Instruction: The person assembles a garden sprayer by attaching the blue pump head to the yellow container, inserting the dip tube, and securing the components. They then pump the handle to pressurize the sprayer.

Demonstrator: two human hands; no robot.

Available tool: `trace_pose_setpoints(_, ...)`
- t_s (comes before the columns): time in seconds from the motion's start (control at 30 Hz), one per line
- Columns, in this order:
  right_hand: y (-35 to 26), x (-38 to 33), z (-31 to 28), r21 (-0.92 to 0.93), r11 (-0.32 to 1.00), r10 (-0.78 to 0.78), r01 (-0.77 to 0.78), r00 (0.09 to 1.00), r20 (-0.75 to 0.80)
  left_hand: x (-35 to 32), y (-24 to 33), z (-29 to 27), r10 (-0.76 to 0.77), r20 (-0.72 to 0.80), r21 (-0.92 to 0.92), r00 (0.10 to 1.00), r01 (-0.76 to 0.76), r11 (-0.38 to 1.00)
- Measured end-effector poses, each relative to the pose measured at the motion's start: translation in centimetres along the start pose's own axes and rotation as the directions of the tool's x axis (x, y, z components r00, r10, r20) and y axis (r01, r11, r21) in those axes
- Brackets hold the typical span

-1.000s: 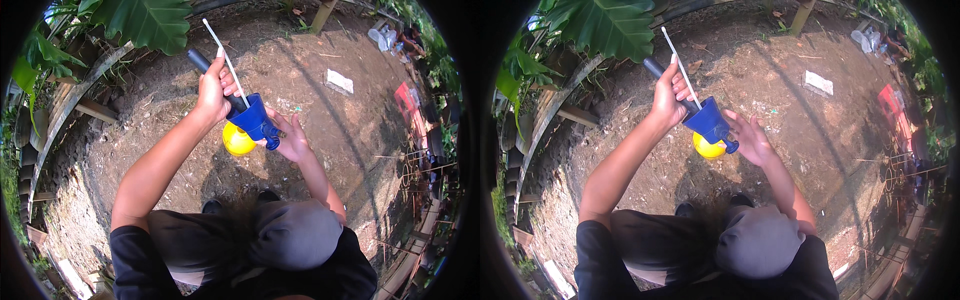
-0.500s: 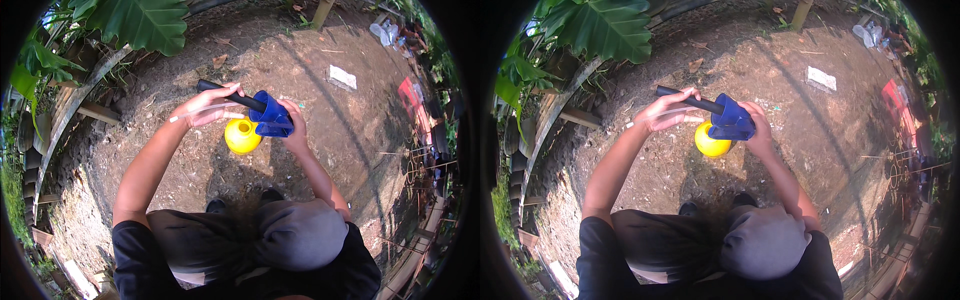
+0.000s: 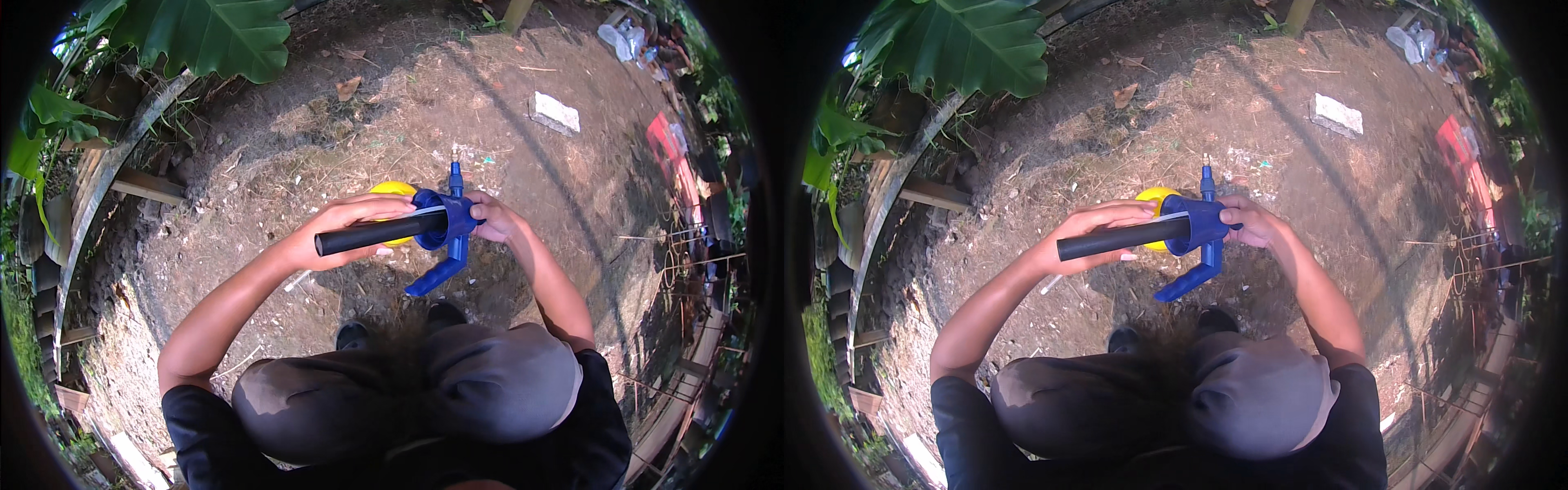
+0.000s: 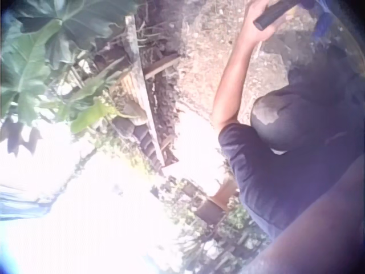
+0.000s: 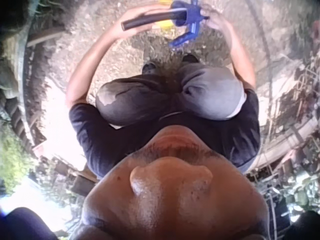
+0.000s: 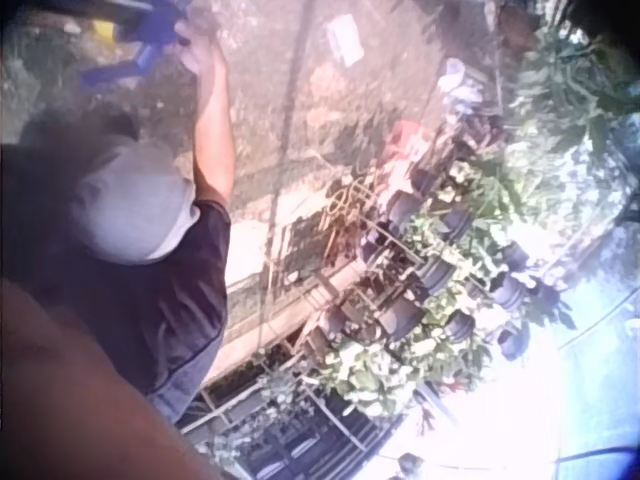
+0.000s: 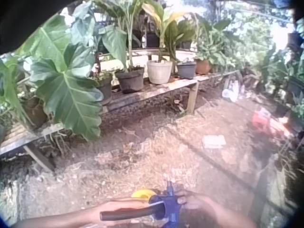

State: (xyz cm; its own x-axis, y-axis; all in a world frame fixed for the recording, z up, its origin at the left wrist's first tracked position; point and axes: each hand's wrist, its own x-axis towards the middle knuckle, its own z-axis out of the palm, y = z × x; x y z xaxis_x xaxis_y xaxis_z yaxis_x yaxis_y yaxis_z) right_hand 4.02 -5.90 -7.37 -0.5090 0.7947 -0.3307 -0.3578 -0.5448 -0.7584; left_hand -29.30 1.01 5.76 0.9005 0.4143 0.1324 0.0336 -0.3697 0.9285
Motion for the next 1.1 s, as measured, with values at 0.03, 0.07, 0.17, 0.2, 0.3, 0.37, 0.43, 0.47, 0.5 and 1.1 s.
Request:
trace_pose_setpoints(0.03,-0.2,0.3,0.8,-0.051,0.999,-0.004,0.003,1.0,-0.017,-0.5,-0.3,-0.2,-0.011,-0.032,0.117,0.999,0.014,0.993)
trace_pose_setpoints(0.07,-0.2,0.6,1.5,-0.136,0.989,-0.07,0.062,0.996,-0.06,-1.2,-1.1,-1.9,-0.064,0.097,0.306,0.993,0.032,0.951)
trace_pose_setpoints(0.17,-2.2,1.2,3.2,-0.218,0.976,-0.03,-0.011,0.982,-0.185,-2.7,-2.1,-6.6,-0.554,0.191,0.269,0.81,0.5,0.823)
trace_pose_setpoints(0.2,-2.4,1.6,3.1,-0.252,0.968,-0.057,-0.003,0.972,-0.23,-3.0,-2.8,-7.8,-0.57,0.146,0.11,0.809,0.559,0.822)
trace_pose_setpoints(0.3,-3.4,1.2,3.3,-0.272,0.961,-0.027,-0.053,0.96,-0.28,-3.2,-4.4,-7.8,-0.535,0.015,-0.036,0.845,0.535,0.844)
trace_pose_setpoints(0.37,-3.6,1.5,3.3,-0.373,0.924,-0.02,-0.089,0.96,-0.278,-1.7,-4.6,-4.9,-0.548,0.087,0.063,0.832,0.544,0.837)
trace_pose_setpoints(0.43,-4.1,2.2,4.4,-0.466,0.878,-0.023,-0.11,0.962,-0.271,-0.3,-3.4,-2.0,-0.601,0.137,0.218,0.788,0.568,0.794)
trace_pose_setpoints(0.47,-4.1,2.5,4.7,-0.469,0.873,-0.003,-0.133,0.96,-0.279,-0.1,-3.4,-0.5,-0.529,0.079,0.406,0.845,0.457,0.791)
trace_pose_setpoints(0.5,-4.2,2.7,5.0,-0.473,0.867,0.015,-0.158,0.956,-0.292,0.1,-3.5,0.9,-0.487,-0.016,0.453,0.873,0.44,0.775)
trace_pose_setpoints(1.1,-4.5,1.3,7.2,-0.712,0.699,-0.01,-0.074,0.993,-0.114,-1.2,-6.6,2.2,-0.296,0.044,0.331,0.954,0.266,0.905)
